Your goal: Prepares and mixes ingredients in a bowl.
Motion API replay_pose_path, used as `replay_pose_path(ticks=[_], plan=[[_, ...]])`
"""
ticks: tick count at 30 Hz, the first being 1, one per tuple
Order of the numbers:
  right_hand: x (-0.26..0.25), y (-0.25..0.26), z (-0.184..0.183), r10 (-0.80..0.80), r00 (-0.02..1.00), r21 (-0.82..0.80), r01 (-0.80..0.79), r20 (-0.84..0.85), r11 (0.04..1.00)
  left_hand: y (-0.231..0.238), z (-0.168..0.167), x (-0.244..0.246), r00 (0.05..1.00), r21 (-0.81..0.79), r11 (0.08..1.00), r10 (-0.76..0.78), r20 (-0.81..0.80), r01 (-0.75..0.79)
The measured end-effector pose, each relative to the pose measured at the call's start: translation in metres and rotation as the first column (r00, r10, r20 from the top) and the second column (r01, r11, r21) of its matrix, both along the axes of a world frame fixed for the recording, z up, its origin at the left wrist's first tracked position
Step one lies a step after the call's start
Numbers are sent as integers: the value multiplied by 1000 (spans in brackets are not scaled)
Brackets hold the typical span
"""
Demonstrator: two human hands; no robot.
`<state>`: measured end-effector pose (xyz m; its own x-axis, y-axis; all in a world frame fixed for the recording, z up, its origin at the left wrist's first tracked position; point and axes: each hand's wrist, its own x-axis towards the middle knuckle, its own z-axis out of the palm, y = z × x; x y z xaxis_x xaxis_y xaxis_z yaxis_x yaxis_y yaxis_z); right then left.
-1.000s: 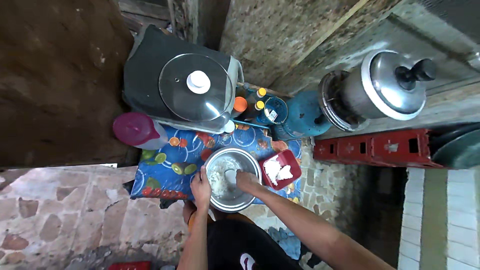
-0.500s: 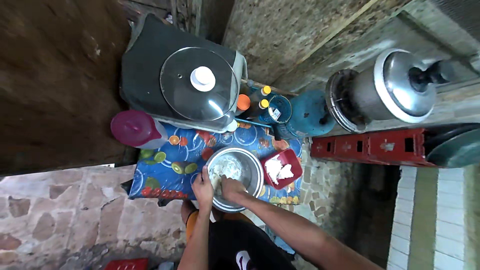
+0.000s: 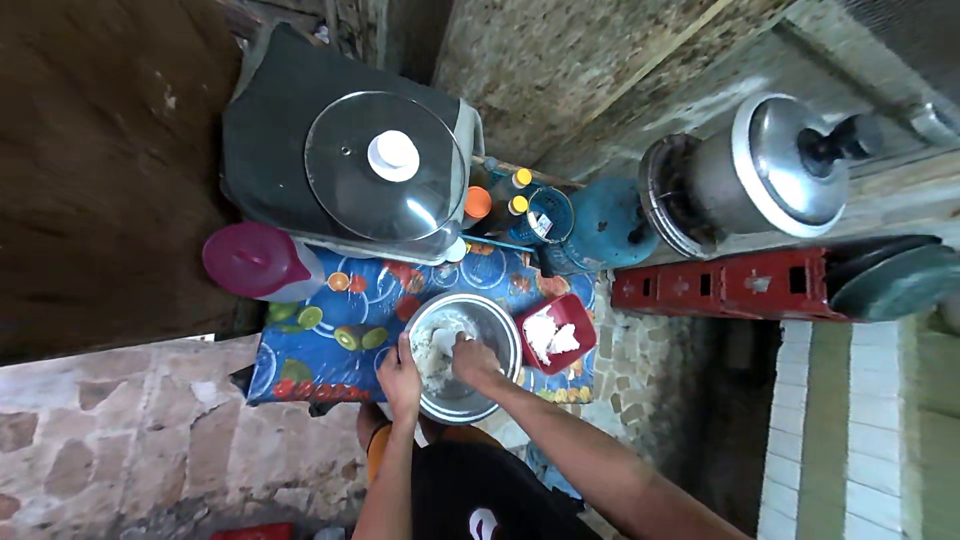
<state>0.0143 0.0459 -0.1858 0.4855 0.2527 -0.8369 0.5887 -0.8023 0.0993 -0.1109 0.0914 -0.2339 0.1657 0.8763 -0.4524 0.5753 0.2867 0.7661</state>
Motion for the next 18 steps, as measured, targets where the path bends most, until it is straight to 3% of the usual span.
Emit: replay_pose_path(ticks=[6, 14, 18], plan=[[-6, 18, 0, 58, 998, -20, -58, -33, 998, 2, 1, 3, 1000, 2, 1000, 12, 4, -12], [-35, 0, 0, 79, 988, 38, -74, -134, 997, 1, 3, 4, 1000, -15, 1000, 14, -18, -14], [-40, -21, 27, 173, 976, 50, -168, -134, 985, -3, 3, 3, 1000, -16, 1000, -13, -17, 13]])
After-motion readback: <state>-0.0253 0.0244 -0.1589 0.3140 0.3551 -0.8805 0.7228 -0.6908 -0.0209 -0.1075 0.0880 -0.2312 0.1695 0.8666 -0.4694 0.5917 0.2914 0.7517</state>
